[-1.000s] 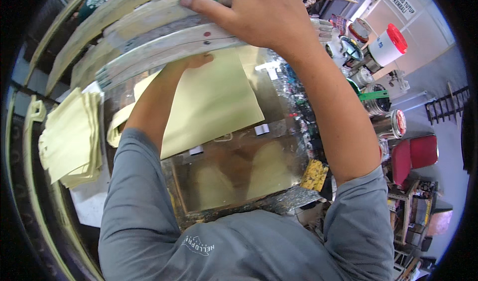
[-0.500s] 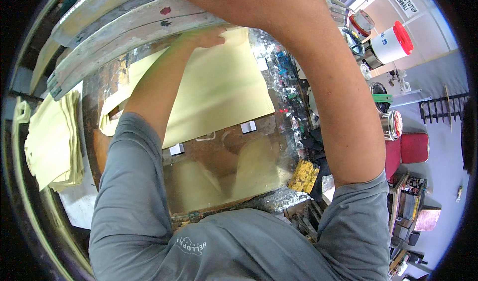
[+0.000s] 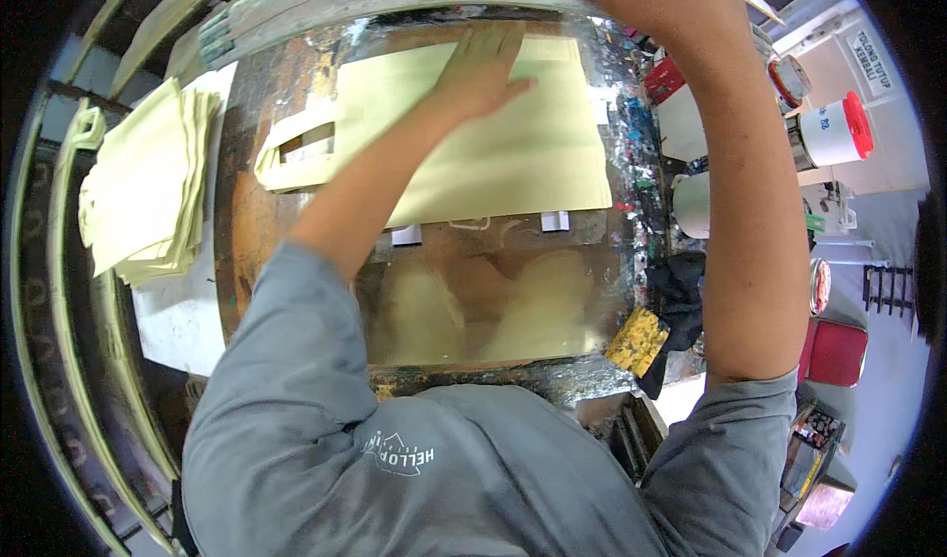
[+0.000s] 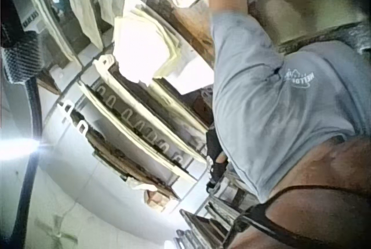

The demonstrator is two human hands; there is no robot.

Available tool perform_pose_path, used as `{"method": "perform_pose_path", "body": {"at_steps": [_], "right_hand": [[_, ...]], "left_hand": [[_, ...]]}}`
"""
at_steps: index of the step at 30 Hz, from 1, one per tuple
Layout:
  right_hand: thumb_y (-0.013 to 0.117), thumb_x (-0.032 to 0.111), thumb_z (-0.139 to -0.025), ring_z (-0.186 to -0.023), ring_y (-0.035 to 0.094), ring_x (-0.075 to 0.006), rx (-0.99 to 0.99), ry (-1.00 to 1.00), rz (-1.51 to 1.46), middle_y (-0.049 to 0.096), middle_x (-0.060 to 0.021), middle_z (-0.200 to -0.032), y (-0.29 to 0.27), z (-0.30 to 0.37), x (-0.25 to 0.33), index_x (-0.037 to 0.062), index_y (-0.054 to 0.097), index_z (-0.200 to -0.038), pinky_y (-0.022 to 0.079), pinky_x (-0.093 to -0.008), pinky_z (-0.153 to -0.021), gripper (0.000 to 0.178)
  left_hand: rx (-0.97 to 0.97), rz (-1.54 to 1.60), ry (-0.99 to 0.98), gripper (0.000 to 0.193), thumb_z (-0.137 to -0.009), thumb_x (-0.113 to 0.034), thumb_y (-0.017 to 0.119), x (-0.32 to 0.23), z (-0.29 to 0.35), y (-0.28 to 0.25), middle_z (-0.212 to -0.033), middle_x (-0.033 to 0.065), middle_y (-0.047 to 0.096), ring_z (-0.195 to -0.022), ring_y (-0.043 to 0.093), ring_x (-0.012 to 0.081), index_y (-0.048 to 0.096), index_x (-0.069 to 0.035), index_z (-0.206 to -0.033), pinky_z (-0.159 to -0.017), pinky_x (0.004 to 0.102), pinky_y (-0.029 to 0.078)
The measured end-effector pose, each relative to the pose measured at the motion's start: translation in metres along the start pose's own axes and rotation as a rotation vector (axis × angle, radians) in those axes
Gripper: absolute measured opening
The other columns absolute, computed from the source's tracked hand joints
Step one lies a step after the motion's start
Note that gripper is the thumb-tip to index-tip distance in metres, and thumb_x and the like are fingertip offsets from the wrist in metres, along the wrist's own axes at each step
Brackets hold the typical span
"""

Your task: The person applies green ink to a mesh screen with a squeegee, prints a design onto yellow fabric bags one by one, and moves each printed bag to a side stack.

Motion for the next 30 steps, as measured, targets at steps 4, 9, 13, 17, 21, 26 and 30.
{"method": "perform_pose_path", "body": {"at_steps": [4, 9, 13, 17, 21, 26, 30], "right_hand": [[0.042, 0.068, -0.109, -0.078, 0.065, -0.0142, -0.07, -0.001, -0.031, 0.071, -0.0054, -0.084, 0.001, -0.005, 0.007, 0.0048, 0.074, -0.124, 0.051, -0.03, -0.065, 0.073], [0.046, 0.064, -0.109, -0.079, 0.066, -0.0166, -0.007, 0.129, -0.028, 0.073, -0.0081, -0.086, -0.01, -0.003, 0.013, 0.0046, 0.074, -0.106, 0.054, -0.0344, -0.069, 0.066], [0.057, 0.067, -0.102, -0.076, 0.07, -0.0433, -0.316, -0.141, 0.101, 0.069, -0.0209, -0.076, 0.002, 0.012, -0.01, 0.0073, 0.072, -0.096, 0.053, -0.0512, -0.069, 0.062], [0.053, 0.072, -0.101, -0.081, 0.071, -0.0447, -0.309, -0.142, 0.097, 0.071, -0.022, -0.08, -0.002, 0.013, 0.003, 0.0072, 0.072, -0.095, 0.054, -0.0529, -0.073, 0.068], [0.053, 0.073, -0.1, -0.084, 0.07, -0.045, -0.302, -0.118, 0.105, 0.071, -0.0224, -0.082, -0.003, 0.013, 0.003, 0.0064, 0.071, -0.094, 0.053, -0.054, -0.076, 0.069], [0.059, 0.067, -0.098, -0.091, 0.072, -0.0441, -0.184, -0.113, 0.134, 0.075, -0.0206, -0.092, 0.005, 0.018, 0.005, 0.0037, 0.069, -0.093, 0.054, -0.0536, -0.082, 0.064], [0.082, 0.05, -0.084, -0.1, 0.069, -0.0425, 0.092, -0.216, 0.062, 0.071, -0.0188, -0.099, 0.047, 0.067, -0.007, 0.0061, 0.061, -0.11, 0.049, -0.0515, -0.083, 0.055]], "left_hand": [[0.238, 0.031, -0.139, 0.083, -0.102, -0.063, 0.055, -0.097, 0.168, -0.059, -0.169, 0.0215, 0.035, -0.158, 0.027, 0.0459, 0.037, -0.013, -0.166, -0.124, 0.0751, 0.015], [0.115, 0.052, -0.114, 0.098, -0.092, -0.083, 0.05, -0.137, 0.188, -0.046, -0.175, 0.0162, 0.027, -0.161, 0.018, 0.0496, 0.036, -0.024, -0.168, -0.117, 0.0864, 0.003], [0.211, 0.05, -0.11, 0.107, -0.085, -0.091, 0.049, -0.131, 0.183, -0.03, -0.175, 0.0159, 0.028, -0.161, 0.017, 0.0487, 0.041, -0.023, -0.166, -0.117, 0.0859, 0.0], [0.189, 0.071, -0.106, 0.111, -0.083, -0.095, 0.045, -0.126, 0.195, -0.031, -0.173, 0.0165, 0.033, -0.161, 0.018, 0.048, 0.046, -0.02, -0.164, -0.117, 0.0857, -0.003], [0.135, 0.035, -0.113, 0.115, -0.08, -0.095, 0.05, -0.13, 0.191, -0.047, -0.173, 0.0169, 0.032, -0.162, 0.019, 0.046, 0.041, -0.019, -0.166, -0.118, 0.0844, -0.003], [-0.413, 0.899, -0.81, 0.121, -0.072, -0.033, 0.102, -0.024, 0.19, -0.155, -0.135, 0.0193, 0.061, -0.11, 0.067, 0.0304, 0.033, 0.008, -0.161, -0.1, 0.0446, 0.057], [-0.471, 1.229, -0.639, 0.109, -0.075, -0.025, 0.1, -0.018, 0.2, -0.204, -0.129, 0.0168, 0.068, -0.109, 0.069, 0.0239, 0.039, 0.009, -0.158, -0.101, 0.0378, 0.056]]}}
Point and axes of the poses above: each hand's wrist, its own z-axis away from the middle knuckle, its own y-axis out of the palm, x = y × z, the point moved 5 cm from there along -z, towards the middle knuckle
